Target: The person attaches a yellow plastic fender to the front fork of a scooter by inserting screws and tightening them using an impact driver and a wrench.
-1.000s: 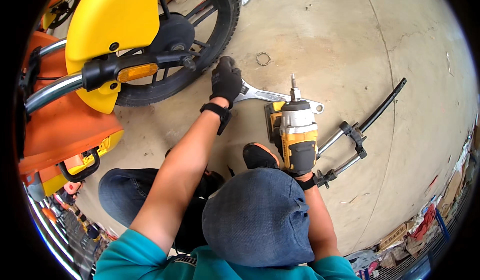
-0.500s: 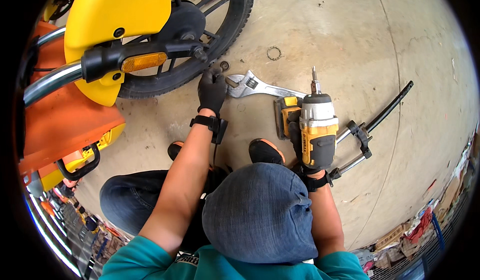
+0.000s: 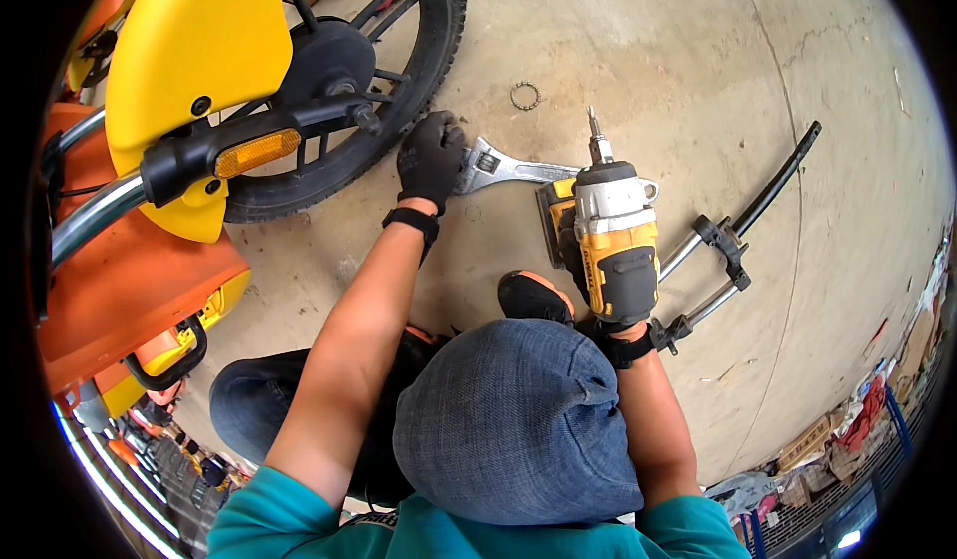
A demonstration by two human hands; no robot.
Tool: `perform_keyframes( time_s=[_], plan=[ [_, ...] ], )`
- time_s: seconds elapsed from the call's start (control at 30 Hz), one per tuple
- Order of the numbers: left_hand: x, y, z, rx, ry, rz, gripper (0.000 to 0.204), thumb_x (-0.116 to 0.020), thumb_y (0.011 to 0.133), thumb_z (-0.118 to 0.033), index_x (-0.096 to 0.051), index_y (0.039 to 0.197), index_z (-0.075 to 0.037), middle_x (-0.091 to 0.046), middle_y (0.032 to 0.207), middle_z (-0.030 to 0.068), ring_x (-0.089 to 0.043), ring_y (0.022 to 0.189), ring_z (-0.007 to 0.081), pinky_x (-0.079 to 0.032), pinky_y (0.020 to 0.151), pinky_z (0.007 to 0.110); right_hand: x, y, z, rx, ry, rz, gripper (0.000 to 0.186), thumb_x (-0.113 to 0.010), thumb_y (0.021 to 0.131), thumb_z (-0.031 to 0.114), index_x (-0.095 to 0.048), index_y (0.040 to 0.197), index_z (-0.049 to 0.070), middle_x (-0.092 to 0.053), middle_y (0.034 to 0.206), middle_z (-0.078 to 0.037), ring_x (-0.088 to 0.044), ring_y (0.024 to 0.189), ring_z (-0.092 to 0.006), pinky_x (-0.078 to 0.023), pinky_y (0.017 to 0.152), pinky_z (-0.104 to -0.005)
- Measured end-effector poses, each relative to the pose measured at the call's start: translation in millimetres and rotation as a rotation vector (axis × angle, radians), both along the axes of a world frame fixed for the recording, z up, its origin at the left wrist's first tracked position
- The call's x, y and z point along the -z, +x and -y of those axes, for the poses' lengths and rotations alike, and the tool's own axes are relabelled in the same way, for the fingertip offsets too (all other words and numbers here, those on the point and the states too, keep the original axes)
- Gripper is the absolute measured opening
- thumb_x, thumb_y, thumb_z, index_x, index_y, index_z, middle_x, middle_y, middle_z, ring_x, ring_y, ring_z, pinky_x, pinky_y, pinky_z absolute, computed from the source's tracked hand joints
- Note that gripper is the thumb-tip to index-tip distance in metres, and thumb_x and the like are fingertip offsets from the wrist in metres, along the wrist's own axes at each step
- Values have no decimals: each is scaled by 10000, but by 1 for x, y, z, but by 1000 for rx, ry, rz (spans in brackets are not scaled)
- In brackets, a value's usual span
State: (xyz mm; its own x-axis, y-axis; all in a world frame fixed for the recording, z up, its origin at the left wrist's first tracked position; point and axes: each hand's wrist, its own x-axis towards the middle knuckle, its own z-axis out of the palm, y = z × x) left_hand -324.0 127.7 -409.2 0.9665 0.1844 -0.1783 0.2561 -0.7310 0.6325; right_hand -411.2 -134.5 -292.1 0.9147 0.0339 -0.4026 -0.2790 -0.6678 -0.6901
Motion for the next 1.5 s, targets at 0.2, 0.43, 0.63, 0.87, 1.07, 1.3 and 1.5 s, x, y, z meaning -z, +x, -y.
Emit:
perform_keyframes(
  time_s=[0.2, 0.43, 0.63, 0.87, 1.07, 1.3, 1.5],
  plan=[
    [4, 31, 19, 138, 295, -278, 182, -554, 860, -192, -602, 1025, -131, -633, 990, 144, -638, 934, 338, -517, 758, 455, 11, 3, 4, -84, -28, 103, 472, -660, 837, 308, -561, 1271, 153, -593, 1214, -91, -546, 1119, -306, -442, 929, -415],
    [11, 35, 15, 180, 283, -251, 127, -554, 853, -138, -585, 962, -80, -629, 941, 173, -629, 933, 357, -508, 776, 456, 12, -3, 6, -197, -146, 109, 568, -673, 796, 240, -516, 1334, 150, -547, 1307, -98, -505, 1194, -315, -402, 1009, -410],
    [14, 29, 20, -26, -32, 149, 123, -589, 835, -131, -590, 920, -42, -653, 927, 210, -625, 918, 378, -495, 756, 448, -4, 13, -14, -11, 10, 380, 309, -731, 841, 227, -633, 1099, 88, -665, 941, -49, -639, 837, -213, -508, 707, -331],
    [13, 45, 48, -103, -321, -102, 118, -619, 852, -135, -606, 834, -19, -657, 749, 177, -657, 676, 314, -490, 618, 378, 8, 18, -8, -111, -19, 306, 374, -734, 841, 154, -595, 1177, 68, -649, 1013, -48, -624, 899, -159, -517, 740, -305],
    [5, 66, 63, -23, -103, -128, 178, -641, 835, -160, -610, 969, -48, -684, 872, 189, -663, 821, 352, -512, 721, 409, 18, 11, -1, -171, -124, 403, 405, -718, 849, 194, -587, 1214, 76, -650, 1050, -65, -629, 917, -209, -509, 774, -334],
    [-5, 78, 84, 57, 31, -269, 205, -584, 855, -159, -569, 1024, -43, -677, 871, 206, -660, 857, 377, -522, 747, 468, 31, -7, 5, -114, -108, 430, 401, -708, 842, 232, -604, 1200, 85, -656, 1033, -71, -626, 921, -246, -490, 787, -362],
    [-4, 92, 85, 249, 172, -216, 122, -527, 852, -112, -622, 913, -67, -682, 862, 185, -669, 842, 359, -534, 733, 456, 11, 13, -5, -230, -302, 553, 431, -698, 822, 266, -603, 1208, 100, -642, 1098, -95, -602, 991, -309, -476, 830, -399]
  ],
)
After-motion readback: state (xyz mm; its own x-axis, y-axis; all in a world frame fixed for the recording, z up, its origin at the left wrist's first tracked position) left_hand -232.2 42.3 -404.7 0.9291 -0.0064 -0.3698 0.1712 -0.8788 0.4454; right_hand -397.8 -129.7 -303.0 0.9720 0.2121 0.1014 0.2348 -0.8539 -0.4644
